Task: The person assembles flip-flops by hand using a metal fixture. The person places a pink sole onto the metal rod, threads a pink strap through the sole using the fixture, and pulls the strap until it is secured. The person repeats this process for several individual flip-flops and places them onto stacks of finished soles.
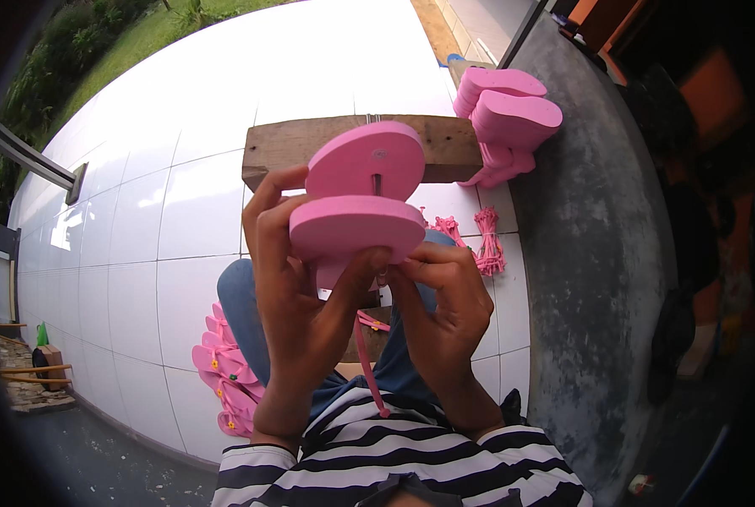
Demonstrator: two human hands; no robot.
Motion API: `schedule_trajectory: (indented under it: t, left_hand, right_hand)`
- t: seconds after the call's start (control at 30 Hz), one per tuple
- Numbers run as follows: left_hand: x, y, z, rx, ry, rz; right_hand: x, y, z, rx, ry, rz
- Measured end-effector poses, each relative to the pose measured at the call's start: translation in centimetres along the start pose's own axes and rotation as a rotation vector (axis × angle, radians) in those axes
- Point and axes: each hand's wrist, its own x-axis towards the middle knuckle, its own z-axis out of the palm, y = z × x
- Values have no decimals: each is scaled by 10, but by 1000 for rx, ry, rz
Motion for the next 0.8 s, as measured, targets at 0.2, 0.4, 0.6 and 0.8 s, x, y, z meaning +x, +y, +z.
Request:
schedule_trajectory:
  t: [0.2,0.4,0.6,0.8]
  left_hand:
    - [35,-38,9,457,223,269]
    - [-33,-83,-40,407,-2,667]
    - [-86,-68,-41,791,-601,530]
    - [-92,-72,-31,812,-482,577]
  right_hand:
    - [38,29,27,100,-2,272]
    - [-39,53,24,62,-129,484]
    - [-155,52,3,144,-833,518]
    - [-97,36,-58,259,-317,855]
